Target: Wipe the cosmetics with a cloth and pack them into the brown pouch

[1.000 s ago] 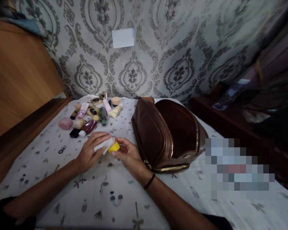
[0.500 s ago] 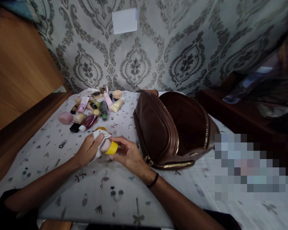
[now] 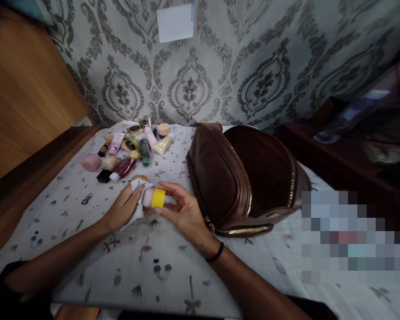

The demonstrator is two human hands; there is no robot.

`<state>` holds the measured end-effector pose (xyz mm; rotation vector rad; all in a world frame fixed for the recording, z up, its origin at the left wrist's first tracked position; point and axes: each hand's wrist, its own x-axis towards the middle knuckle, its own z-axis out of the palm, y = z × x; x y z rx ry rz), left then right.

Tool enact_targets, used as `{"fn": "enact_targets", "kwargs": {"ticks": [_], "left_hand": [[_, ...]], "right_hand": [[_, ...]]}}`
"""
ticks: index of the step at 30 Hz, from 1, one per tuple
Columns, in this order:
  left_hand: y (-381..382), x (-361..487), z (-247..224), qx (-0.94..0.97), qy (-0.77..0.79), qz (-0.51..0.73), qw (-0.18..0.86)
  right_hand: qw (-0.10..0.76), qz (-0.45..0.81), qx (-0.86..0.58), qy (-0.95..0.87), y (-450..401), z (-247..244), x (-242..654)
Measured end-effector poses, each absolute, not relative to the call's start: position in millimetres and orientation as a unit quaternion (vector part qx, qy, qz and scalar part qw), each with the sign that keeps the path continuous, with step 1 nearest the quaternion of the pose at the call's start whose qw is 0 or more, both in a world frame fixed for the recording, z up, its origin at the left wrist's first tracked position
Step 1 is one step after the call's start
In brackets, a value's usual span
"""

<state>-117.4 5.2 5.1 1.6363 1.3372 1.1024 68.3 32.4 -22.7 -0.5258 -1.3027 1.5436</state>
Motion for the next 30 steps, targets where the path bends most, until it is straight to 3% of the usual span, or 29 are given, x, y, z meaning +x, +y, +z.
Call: {"fn": "enact_targets", "kwargs": {"ticks": [13, 24, 30], "left_hand": [[8, -123, 6, 0.706, 0.47, 0.443, 0.291], [2, -121, -3, 0.833, 0.393, 0.375, 0.105], [1, -121, -7, 0.856, 0.389, 0.332, 0.072]], "right_hand": [[0.461, 0.64, -0.284, -0.545, 31, -23, 69], [0.462, 0.646, -0.332, -0.509, 33, -19, 69], [0.44, 0.686, -0.351, -0.461, 31, -15, 69]]}}
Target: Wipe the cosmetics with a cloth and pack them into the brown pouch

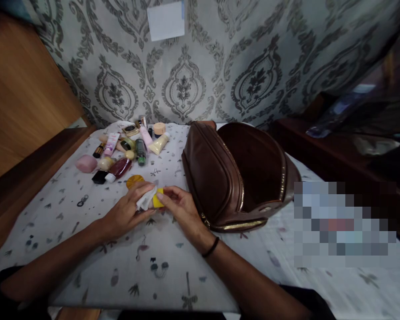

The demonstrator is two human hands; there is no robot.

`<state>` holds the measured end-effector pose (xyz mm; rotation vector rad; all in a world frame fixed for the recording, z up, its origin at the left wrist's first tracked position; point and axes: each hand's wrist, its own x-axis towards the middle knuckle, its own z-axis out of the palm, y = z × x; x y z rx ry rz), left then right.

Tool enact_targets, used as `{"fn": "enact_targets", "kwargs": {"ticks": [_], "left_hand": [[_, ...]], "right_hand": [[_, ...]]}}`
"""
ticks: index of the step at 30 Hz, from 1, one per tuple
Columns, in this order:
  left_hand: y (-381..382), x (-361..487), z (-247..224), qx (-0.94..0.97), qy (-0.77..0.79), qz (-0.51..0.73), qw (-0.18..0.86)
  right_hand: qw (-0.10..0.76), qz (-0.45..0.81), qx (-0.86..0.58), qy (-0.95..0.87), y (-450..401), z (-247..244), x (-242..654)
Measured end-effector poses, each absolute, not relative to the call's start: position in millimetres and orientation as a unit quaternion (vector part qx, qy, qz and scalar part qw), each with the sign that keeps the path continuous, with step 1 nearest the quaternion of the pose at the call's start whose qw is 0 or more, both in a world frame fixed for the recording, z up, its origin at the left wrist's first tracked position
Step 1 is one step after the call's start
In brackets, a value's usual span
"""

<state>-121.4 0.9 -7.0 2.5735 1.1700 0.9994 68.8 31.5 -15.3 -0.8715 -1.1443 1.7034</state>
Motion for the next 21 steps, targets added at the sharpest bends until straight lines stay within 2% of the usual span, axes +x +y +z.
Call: {"fn": "enact_targets", "kwargs": {"ticks": [11, 16, 21], "left_hand": [[1.4, -123.8, -3.6, 0.782, 0.484, 0.327, 0.216], [2.7, -123.5, -0.6, 0.777, 0.49, 0.33, 0.218], [2.8, -123.7, -2.2, 0.796, 0.46, 0.355, 0.167]], "right_hand": [[0.407, 0.691, -0.325, -0.502, 30.6, -11.4, 69.9], [0.395, 0.692, -0.335, -0.504, 29.8, -9.6, 70.1], [0.382, 0.687, -0.348, -0.51, 28.2, -9.7, 67.8]]}}
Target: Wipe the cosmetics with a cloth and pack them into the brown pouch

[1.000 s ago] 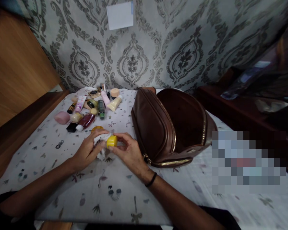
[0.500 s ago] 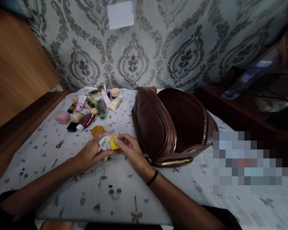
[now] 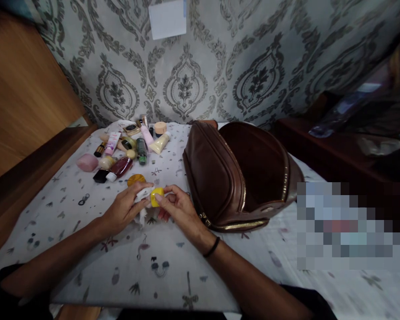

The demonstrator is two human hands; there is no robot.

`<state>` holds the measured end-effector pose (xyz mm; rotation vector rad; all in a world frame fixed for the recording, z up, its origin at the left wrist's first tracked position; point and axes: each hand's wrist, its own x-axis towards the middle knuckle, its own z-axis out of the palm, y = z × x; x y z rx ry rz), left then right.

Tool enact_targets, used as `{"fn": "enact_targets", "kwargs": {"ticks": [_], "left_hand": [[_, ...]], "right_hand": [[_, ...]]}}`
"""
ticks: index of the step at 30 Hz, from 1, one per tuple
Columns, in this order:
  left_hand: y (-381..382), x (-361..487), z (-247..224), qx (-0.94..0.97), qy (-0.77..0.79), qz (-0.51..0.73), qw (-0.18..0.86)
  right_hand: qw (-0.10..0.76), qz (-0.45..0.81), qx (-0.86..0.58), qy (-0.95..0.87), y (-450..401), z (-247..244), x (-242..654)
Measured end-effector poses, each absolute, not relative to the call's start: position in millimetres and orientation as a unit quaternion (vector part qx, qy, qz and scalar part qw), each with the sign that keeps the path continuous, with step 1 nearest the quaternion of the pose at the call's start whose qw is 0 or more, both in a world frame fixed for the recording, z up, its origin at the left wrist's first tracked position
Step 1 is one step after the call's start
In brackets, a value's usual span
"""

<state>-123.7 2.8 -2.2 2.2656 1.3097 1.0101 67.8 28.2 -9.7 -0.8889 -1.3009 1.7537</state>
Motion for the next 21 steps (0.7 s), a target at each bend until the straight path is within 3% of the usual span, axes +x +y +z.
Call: {"fn": "enact_targets", "kwargs": {"ticks": [13, 21], "left_hand": [[3.6, -122.6, -8.5, 0.775, 0.488, 0.352, 0.192], [3.7, -121.6, -2.4, 0.784, 0.452, 0.364, 0.221]], "right_hand": [[0.374, 0.718, -0.332, -0.484, 28.0, -7.0, 69.4], [0.414, 0.703, -0.314, -0.485, 28.7, -13.5, 68.4]]}}
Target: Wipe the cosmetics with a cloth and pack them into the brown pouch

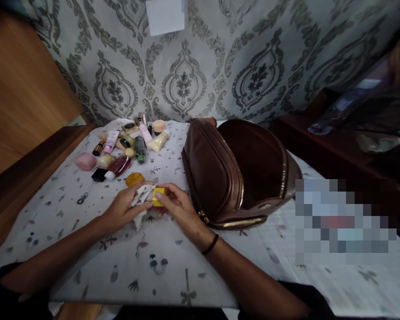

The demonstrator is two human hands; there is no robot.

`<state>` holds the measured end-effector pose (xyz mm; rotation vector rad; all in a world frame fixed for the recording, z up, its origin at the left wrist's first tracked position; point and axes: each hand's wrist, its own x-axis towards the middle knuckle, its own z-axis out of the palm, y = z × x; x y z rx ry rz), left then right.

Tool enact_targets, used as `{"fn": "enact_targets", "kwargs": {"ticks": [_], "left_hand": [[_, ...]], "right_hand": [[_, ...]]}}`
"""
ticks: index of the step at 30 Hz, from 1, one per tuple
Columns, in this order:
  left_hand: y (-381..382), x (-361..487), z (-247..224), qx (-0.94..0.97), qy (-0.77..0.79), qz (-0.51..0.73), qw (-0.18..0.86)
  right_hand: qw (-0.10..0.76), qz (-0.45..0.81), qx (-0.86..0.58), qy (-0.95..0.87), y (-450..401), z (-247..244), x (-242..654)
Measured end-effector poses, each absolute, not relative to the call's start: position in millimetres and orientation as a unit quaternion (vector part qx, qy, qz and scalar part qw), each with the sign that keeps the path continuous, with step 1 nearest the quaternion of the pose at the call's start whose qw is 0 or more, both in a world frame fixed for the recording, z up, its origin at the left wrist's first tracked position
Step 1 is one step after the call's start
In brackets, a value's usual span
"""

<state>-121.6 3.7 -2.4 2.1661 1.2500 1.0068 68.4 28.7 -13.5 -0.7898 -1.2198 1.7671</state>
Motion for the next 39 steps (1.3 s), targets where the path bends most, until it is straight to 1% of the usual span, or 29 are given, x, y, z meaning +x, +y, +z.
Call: {"fn": "enact_targets", "kwargs": {"ticks": [4, 11, 20, 28, 32, 36, 39], "left_hand": [[5, -122, -2, 0.791, 0.444, 0.373, 0.196], [4, -123, -6, 0.799, 0.454, 0.339, 0.202], [6, -127, -3, 0.758, 0.479, 0.37, 0.243], [7, -128, -4, 0.799, 0.44, 0.373, 0.172], [6, -128, -9, 0.809, 0.431, 0.368, 0.159], [4, -126, -11, 0.805, 0.44, 0.361, 0.168], [5, -125, -10, 0.781, 0.464, 0.367, 0.2]], "right_hand": [[0.401, 0.715, -0.324, -0.473, 28, -16, 67], [0.41, 0.711, -0.332, -0.465, 29, -14, 65], [0.387, 0.718, -0.316, -0.484, 27, -7, 70], [0.366, 0.723, -0.342, -0.475, 27, -10, 68], [0.36, 0.73, -0.346, -0.466, 26, -7, 68], [0.366, 0.731, -0.34, -0.464, 26, -6, 68], [0.367, 0.733, -0.33, -0.468, 26, -5, 69]]}}
